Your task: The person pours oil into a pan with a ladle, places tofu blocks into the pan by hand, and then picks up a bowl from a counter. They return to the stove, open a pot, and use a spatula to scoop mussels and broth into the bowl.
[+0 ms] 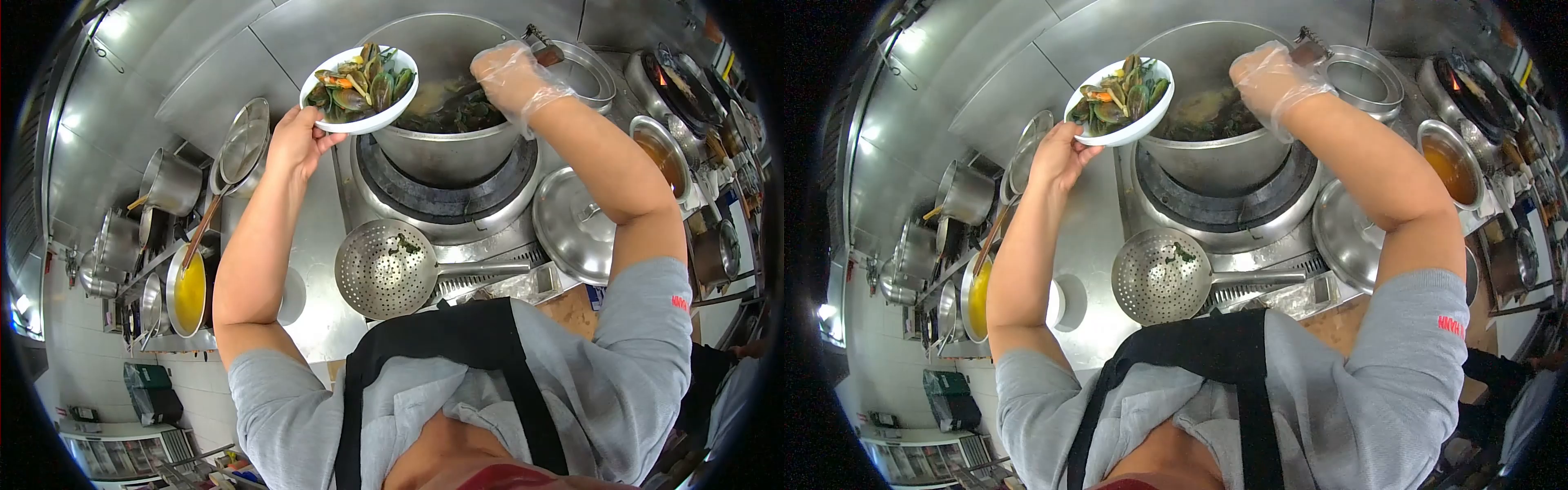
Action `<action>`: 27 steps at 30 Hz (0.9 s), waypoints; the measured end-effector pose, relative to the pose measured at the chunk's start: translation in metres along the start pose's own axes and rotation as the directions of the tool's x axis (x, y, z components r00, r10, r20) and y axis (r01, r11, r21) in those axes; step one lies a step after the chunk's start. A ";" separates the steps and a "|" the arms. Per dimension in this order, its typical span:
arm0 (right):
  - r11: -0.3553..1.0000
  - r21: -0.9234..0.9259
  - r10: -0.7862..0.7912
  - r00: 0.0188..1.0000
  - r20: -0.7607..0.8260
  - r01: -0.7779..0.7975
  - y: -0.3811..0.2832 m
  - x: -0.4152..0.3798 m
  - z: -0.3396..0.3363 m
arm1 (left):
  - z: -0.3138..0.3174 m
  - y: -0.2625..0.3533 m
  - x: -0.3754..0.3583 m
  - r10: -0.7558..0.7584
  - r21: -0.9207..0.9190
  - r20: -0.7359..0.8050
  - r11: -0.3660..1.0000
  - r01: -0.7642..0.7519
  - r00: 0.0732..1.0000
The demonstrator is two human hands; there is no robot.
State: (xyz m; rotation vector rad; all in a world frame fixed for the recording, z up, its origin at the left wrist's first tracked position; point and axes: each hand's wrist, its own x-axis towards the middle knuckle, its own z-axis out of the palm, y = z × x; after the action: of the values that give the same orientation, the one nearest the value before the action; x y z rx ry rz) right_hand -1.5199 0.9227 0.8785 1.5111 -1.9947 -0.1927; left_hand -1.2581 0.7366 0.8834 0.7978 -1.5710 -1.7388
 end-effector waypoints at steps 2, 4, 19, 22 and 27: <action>1.000 0.017 -0.016 0.999 0.043 0.015 -0.006 0.005 0.004 | -0.001 0.000 -0.001 -0.012 0.007 0.030 1.000 0.012 0.999; 0.999 0.029 -0.033 0.996 0.083 0.030 -0.005 0.001 0.004 | 0.000 -0.001 -0.002 -0.012 0.002 0.026 1.000 0.012 1.000; 0.874 0.361 0.319 0.944 0.079 -0.325 0.021 -0.056 -0.052 | 0.000 -0.001 0.004 0.011 -0.027 0.018 1.000 -0.011 1.000; 0.792 0.443 0.418 0.902 0.109 -0.420 0.021 -0.060 -0.083 | -0.001 -0.002 0.005 0.006 -0.016 0.007 1.000 -0.006 1.000; 0.917 0.248 0.330 0.943 -0.038 -0.311 0.044 -0.066 -0.102 | 0.000 -0.003 0.005 0.001 -0.019 -0.003 1.000 -0.001 1.000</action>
State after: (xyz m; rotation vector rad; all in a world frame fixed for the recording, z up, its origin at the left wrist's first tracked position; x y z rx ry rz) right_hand -1.4891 1.0227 0.9544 1.2787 -2.2273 0.2495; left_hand -1.2614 0.7330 0.8804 0.7894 -1.5506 -1.7482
